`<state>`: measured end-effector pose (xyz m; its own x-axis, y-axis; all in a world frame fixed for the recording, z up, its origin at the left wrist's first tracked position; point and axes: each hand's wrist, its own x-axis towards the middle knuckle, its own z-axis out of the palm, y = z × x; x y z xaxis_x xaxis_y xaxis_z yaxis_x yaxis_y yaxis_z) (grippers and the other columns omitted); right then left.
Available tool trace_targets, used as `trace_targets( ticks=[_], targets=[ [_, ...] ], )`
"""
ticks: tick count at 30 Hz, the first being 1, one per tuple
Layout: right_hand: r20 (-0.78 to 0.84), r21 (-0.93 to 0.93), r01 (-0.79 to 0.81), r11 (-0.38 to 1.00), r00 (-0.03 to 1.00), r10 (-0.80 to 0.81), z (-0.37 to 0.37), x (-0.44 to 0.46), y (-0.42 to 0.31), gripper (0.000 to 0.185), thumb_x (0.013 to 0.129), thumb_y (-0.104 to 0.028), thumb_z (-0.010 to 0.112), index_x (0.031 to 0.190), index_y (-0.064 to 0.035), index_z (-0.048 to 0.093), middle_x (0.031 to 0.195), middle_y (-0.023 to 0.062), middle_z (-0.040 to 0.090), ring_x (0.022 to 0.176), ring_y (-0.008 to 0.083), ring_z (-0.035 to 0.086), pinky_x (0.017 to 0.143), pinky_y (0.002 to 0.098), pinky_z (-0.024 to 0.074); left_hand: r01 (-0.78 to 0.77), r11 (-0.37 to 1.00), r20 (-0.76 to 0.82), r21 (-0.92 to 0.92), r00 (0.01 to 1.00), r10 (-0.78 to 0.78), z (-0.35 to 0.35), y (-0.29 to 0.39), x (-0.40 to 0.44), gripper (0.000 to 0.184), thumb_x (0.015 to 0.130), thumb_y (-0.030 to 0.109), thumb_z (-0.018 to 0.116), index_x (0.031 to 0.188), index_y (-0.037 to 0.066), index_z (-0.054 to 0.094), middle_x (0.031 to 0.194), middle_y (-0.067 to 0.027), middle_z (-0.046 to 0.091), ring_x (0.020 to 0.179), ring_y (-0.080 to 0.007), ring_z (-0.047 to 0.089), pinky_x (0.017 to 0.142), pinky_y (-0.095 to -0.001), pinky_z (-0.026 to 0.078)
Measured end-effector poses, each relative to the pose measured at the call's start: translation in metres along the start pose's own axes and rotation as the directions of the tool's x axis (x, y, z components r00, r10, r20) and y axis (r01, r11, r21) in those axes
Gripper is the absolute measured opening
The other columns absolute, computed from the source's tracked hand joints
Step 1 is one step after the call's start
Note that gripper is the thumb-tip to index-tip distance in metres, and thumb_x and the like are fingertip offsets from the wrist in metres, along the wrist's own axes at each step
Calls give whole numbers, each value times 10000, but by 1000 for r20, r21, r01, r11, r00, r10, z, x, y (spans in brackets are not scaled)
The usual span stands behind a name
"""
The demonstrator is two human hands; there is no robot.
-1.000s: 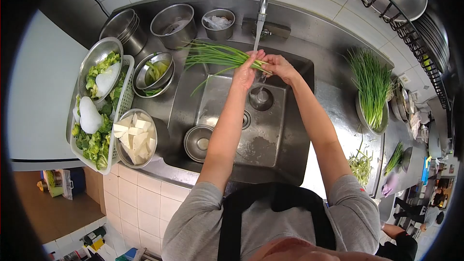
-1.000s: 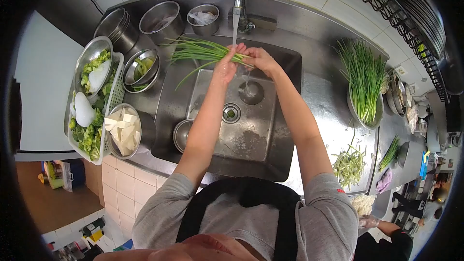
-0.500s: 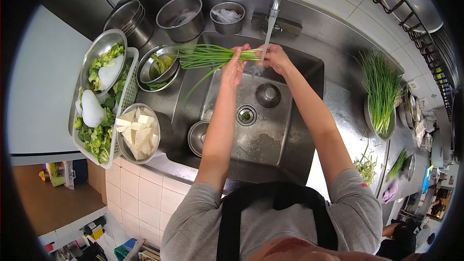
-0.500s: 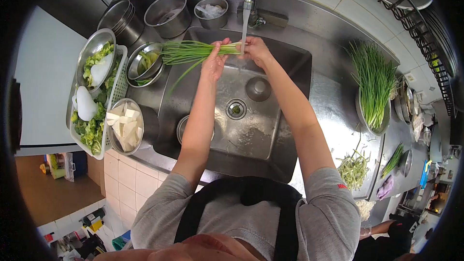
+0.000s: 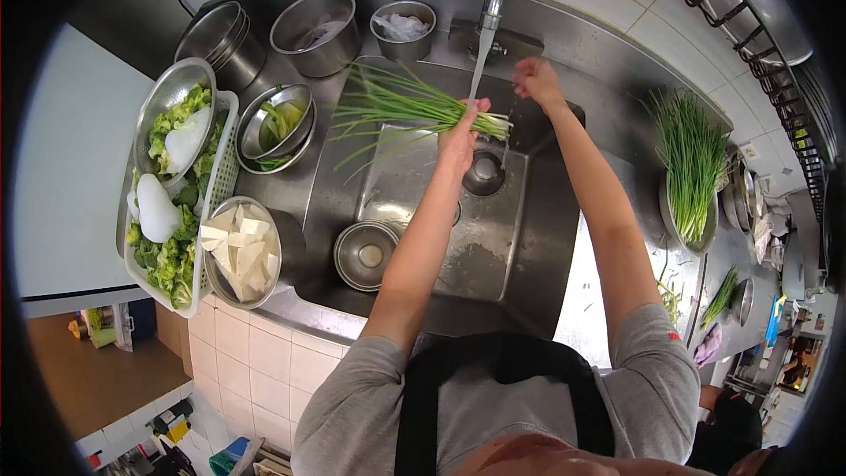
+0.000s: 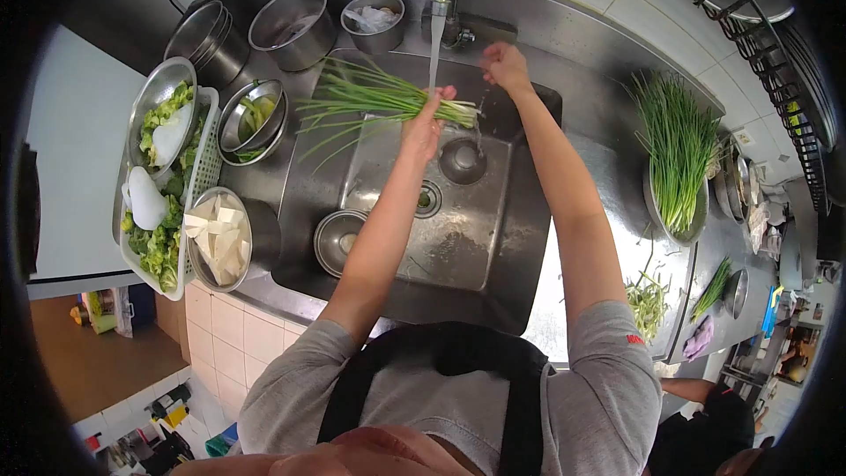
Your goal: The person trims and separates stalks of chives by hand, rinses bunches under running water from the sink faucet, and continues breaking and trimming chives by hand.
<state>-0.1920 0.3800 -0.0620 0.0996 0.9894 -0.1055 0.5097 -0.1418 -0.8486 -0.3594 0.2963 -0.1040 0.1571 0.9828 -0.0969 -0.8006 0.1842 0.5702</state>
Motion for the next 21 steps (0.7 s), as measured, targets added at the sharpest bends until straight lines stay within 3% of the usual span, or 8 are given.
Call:
trace_targets(
  ticks=[1,3,4,6,10,14,19,21],
  targets=[
    [3,3,-5,1000,1000,5,3,6,0,293,705,-198,640,913,-11,551,725,66,602,679,152,585,584,286,464,-30,1000,-29,7,999,30,2,5,-2,179,819,124,530,960,29,476,1018,-134,548,1022,-236,498,873,-355,393],
    [-166,-300,223,927,945,-281,11,15,-8,283,678,-124,628,920,-5,543,757,128,605,749,256,590,638,367,455,-105,994,-27,-39,994,104,-1,8,-4,154,811,124,545,927,24,523,990,-107,562,961,-202,526,834,-341,409],
    [-161,-291,224,930,947,-279,13,19,-12,283,678,-124,628,920,-5,543,757,128,605,749,256,590,638,367,455,-106,994,-34,-31,994,105,-2,10,-6,154,811,124,545,927,24,523,990,-107,562,961,-202,526,834,-341,409],
    [-53,-561,378,736,871,-488,15,32,-19,240,681,-113,608,893,-20,543,792,168,593,797,336,558,679,413,430,-117,992,2,45,993,117,-3,15,-10,160,807,133,554,922,25,529,988,-109,567,966,-194,523,828,-326,409],
    [-127,-461,318,828,900,-416,7,57,-30,190,690,-125,597,839,-22,542,794,178,586,800,342,554,682,420,434,-94,982,29,161,995,90,-6,20,-30,188,817,140,537,954,17,500,1034,-138,546,1030,-227,486,889,-361,371],
    [-377,-430,215,877,840,-390,23,41,-32,232,711,-154,588,903,-44,520,780,177,589,797,340,561,693,424,445,-100,962,-26,253,994,110,-6,17,-52,187,804,139,560,931,5,533,982,-123,578,957,-177,532,850,-301,390],
    [-104,-481,239,844,940,-326,20,-28,4,289,690,-267,600,908,-80,567,883,141,588,868,300,550,759,394,434,-10,926,0,377,1000,11,-6,-4,-83,184,819,124,531,959,9,502,1015,-138,550,1013,-223,498,894,-333,380],
    [104,-276,170,946,984,-147,1,-73,19,243,695,-234,596,870,-66,586,845,116,599,760,251,572,693,355,457,35,935,18,353,999,-44,2,-16,-95,175,816,107,532,951,-2,506,1002,-139,555,987,-214,515,879,-327,394]
  ],
)
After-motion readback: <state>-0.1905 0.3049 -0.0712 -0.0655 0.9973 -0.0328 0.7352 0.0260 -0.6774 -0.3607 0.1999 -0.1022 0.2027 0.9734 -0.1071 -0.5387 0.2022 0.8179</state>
